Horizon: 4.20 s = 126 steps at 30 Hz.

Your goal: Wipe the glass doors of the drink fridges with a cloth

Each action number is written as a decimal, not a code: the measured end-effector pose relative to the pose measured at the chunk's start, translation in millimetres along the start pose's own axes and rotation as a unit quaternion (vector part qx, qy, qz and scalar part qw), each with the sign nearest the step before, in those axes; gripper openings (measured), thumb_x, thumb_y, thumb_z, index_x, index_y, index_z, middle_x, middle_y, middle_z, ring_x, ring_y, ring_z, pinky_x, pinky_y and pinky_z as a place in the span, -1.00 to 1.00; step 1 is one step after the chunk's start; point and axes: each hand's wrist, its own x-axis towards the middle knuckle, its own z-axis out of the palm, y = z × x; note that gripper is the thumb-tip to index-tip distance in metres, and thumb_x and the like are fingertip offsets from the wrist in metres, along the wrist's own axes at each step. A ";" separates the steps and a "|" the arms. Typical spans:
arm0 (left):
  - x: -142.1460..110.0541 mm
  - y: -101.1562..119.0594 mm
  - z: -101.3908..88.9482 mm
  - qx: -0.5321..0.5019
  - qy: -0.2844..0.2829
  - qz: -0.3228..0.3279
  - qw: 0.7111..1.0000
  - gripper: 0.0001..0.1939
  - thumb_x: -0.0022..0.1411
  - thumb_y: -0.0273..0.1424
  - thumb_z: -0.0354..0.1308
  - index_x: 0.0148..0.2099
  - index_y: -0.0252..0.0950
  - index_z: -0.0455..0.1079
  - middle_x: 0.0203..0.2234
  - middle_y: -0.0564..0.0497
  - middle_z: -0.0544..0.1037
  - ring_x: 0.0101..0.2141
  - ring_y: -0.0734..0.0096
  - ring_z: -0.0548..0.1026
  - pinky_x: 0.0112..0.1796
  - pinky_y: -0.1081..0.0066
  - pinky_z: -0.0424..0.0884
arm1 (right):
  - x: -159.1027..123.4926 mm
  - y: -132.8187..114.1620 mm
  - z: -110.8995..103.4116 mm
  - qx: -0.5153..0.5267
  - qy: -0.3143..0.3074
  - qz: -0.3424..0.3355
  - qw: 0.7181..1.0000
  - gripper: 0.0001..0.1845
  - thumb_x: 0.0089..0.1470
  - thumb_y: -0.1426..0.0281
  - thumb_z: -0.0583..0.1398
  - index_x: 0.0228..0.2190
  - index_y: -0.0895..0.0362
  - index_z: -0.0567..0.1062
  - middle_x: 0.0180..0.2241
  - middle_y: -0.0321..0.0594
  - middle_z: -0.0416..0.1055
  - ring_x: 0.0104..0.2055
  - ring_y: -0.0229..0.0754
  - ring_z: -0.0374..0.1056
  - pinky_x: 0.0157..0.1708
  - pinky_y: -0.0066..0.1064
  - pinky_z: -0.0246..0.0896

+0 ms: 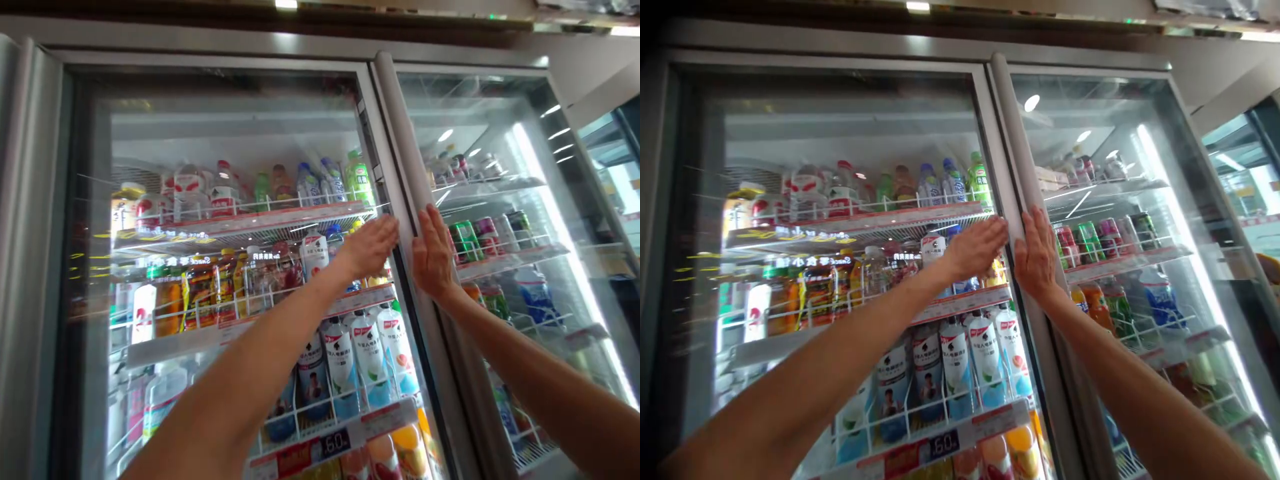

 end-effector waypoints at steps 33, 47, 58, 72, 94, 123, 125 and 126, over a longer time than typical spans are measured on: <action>-241.5 -99.4 -111.1 0.071 0.057 -0.244 0.965 -0.57 0.20 -0.40 -0.08 0.12 -0.33 0.16 0.17 -0.08 0.19 0.22 0.25 0.02 0.18 0.18 0.09 | 13.8 -153.6 66.4 0.020 -0.143 -0.028 0.989 -0.45 0.12 0.30 -0.04 0.15 0.15 0.12 0.25 -0.15 -0.06 0.30 -0.08 -0.24 0.22 -0.02 -0.27; -277.5 -91.1 -120.7 0.084 0.062 -0.297 0.949 -0.57 0.23 -0.38 -0.11 0.14 -0.34 0.15 0.19 -0.11 0.15 0.23 0.25 -0.01 0.18 0.15 0.07 | 11.1 -154.9 67.6 0.015 -0.103 -0.042 0.994 -0.44 0.12 0.29 -0.05 0.15 0.13 0.12 0.23 -0.14 -0.01 0.28 -0.04 -0.16 0.19 0.01 -0.20; -335.5 -75.7 -131.9 0.119 0.094 -0.348 0.925 -0.55 0.22 -0.39 -0.11 0.16 -0.32 0.10 0.19 -0.14 0.13 0.22 0.21 0.01 0.16 0.10 0.10 | 1.0 -156.3 66.8 0.011 -0.101 -0.039 0.994 -0.43 0.12 0.31 -0.03 0.16 0.13 0.11 0.23 -0.12 -0.02 0.29 -0.04 -0.17 0.19 0.01 -0.21; -359.0 -55.4 -124.7 0.135 0.141 -0.355 0.914 -0.47 0.25 -0.44 -0.13 0.25 -0.41 -0.09 0.27 -0.19 -0.14 0.26 0.17 -0.28 0.21 0.04 -0.09 | -3.2 -155.0 66.0 0.010 -0.084 -0.032 0.996 -0.49 0.11 0.32 -0.02 0.10 0.16 0.23 0.20 -0.09 0.08 0.26 -0.05 -0.09 0.19 -0.05 -0.14; -345.2 -34.6 -125.8 -0.065 0.031 -0.285 0.956 -0.12 0.17 -0.12 0.01 0.31 -0.31 -0.45 0.27 -0.20 -0.14 0.26 0.16 -0.20 0.19 0.06 -0.06 | -45.0 -343.8 65.0 0.276 -0.192 -0.001 0.942 -0.47 0.15 0.30 -0.08 0.15 0.09 0.12 0.13 -0.11 0.20 0.20 -0.08 0.05 0.12 -0.08 0.02; -406.2 -33.7 -129.5 0.100 -0.004 -0.394 0.914 -0.39 0.27 -0.21 -0.16 0.31 -0.21 -0.22 0.24 -0.09 0.01 0.25 0.23 -0.10 0.18 0.05 -0.10 | -25.5 -170.7 60.5 0.029 -0.032 0.059 0.997 -0.38 0.09 0.43 -0.05 0.20 0.10 0.00 0.23 -0.04 -0.05 0.29 0.06 -0.23 0.13 0.16 -0.14; -406.4 -25.7 -127.9 0.091 0.003 -0.411 0.907 -0.40 0.28 -0.22 -0.18 0.30 -0.21 -0.21 0.24 -0.10 0.00 0.25 0.23 -0.11 0.18 0.04 -0.12 | -59.9 -199.1 55.8 0.070 -0.114 -0.056 0.989 -0.32 0.08 0.44 -0.02 0.22 0.03 -0.09 0.25 -0.12 -0.09 0.31 0.03 -0.29 0.14 0.10 -0.11; -406.9 -20.7 -127.0 0.085 0.005 -0.418 0.904 -0.41 0.28 -0.22 -0.19 0.30 -0.22 -0.21 0.25 -0.10 -0.01 0.25 0.23 -0.13 0.19 0.04 -0.13 | -79.4 -215.7 50.9 0.092 -0.167 -0.136 0.972 -0.29 0.08 0.46 -0.01 0.23 -0.02 -0.13 0.25 -0.16 -0.10 0.31 -0.01 -0.30 0.16 0.06 -0.11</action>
